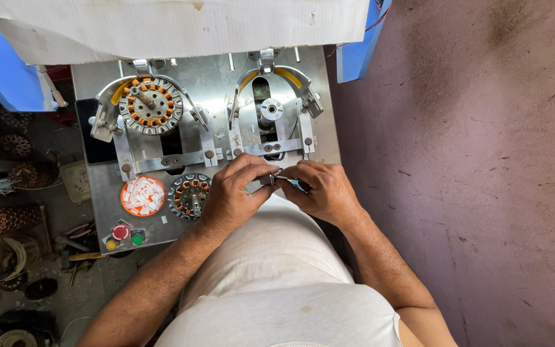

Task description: The person is assembling a small metal component and connecting it to a copper-wound stator by hand and using a small screwdriver on a workbench.

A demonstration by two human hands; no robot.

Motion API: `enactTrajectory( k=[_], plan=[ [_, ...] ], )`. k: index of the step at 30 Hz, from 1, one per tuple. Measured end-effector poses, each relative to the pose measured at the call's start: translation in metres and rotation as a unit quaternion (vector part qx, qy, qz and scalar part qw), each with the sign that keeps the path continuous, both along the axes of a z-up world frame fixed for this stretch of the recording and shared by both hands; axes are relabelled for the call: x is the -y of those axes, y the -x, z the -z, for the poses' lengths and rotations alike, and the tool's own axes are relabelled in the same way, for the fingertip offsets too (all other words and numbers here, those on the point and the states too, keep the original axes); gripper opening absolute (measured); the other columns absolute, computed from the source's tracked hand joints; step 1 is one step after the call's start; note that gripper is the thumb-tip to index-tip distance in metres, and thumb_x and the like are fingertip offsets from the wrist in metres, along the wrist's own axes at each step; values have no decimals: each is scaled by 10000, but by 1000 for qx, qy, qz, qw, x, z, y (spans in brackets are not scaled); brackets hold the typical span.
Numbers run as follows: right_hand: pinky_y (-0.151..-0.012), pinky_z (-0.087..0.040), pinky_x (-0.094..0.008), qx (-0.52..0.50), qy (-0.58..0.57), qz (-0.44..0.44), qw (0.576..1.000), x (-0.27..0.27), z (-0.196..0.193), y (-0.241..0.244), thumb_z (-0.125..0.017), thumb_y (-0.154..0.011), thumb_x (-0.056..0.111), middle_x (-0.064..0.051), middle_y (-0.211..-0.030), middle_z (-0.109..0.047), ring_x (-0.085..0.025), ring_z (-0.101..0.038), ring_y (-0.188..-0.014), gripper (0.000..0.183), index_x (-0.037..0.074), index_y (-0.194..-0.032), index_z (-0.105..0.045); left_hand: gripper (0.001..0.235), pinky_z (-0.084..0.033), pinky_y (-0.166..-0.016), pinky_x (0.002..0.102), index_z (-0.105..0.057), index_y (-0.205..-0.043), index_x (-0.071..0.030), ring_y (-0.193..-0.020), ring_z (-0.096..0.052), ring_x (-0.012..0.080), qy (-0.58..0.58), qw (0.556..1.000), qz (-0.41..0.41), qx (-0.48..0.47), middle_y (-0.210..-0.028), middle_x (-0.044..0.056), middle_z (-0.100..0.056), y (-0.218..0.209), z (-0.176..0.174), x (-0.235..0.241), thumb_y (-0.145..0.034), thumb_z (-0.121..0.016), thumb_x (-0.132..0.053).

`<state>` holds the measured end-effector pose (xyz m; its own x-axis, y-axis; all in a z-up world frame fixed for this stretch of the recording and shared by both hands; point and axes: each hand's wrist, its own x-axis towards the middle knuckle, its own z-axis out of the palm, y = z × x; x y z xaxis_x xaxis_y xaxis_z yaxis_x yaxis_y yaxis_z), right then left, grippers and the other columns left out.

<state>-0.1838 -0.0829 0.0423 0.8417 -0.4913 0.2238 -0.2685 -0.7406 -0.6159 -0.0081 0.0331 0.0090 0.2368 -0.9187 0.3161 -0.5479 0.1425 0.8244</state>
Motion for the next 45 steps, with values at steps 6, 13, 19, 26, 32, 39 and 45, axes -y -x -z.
enactTrajectory(
  k=[6, 13, 19, 26, 32, 39, 45],
  plan=[
    [-520, -538, -277, -12, -55, 28, 998, 0, 8, 4, -821, -865, 164, -23, -722, -704, -110, -666, -593, 160, 53, -955, -748, 323, -639, -816, 318, -734, -1089, -78, -972, -736, 192, -13, 1000, 6, -4, -1065, 46, -698, 2, 6, -3, -803, -877, -118],
    [-464, -405, -290, -91, -234, 183, 950, 15, 74, 26, -831, -849, 204, -48, -586, -619, -102, -503, -512, 193, 40, -942, -794, 288, -635, -793, 295, -755, -1047, -76, -938, -728, 162, -19, 1000, -22, -8, -1022, 27, -700, -5, 14, -9, -796, -887, -126],
    [-621, -572, -349, -189, -194, 179, 946, 13, 184, 19, -778, -857, 315, -76, -728, -766, -188, -720, -630, 245, 105, -981, -797, 271, -659, -790, 254, -756, -1059, -63, -903, -747, 129, -42, 997, -22, -69, -1033, 38, -696, -5, 16, -18, -810, -862, -82],
    [-715, -583, -430, -238, -88, 150, 956, 17, 220, 23, -774, -866, 342, -104, -865, -789, -288, -739, -759, 251, 144, -1016, -807, 265, -672, -832, 248, -752, -1054, -62, -945, -751, 138, -40, 996, -30, -78, -1042, 37, -701, -3, 11, -23, -821, -874, -96],
    [-617, -519, -342, -156, -264, 218, 926, 38, 187, 44, -715, -1016, 325, -72, -755, -689, -151, -610, -671, 258, 77, -989, -780, 253, -681, -833, 251, -756, -1051, -63, -957, -751, 147, -43, 995, -27, -91, -1047, 40, -694, -1, 9, -23, -826, -867, -100],
    [-655, -502, -212, 114, -453, 69, 881, 39, 108, 40, -613, -1058, 286, 16, -914, -713, -55, -573, -750, 286, 67, -1207, -722, 285, -669, -818, 263, -750, -1065, -86, -942, -751, 136, -39, 996, -2, -85, -1042, 33, -701, 3, 6, -15, -814, -879, -119],
    [-518, -397, -218, 59, -384, 21, 921, 24, 43, 18, -746, -932, 288, 21, -831, -605, -36, -501, -628, 337, 46, -1167, -761, 323, -647, -792, 281, -747, -1075, -124, -934, -738, 137, -18, 998, 11, -57, -1024, 21, -705, 5, -1, -9, -793, -902, -141]
  ],
)
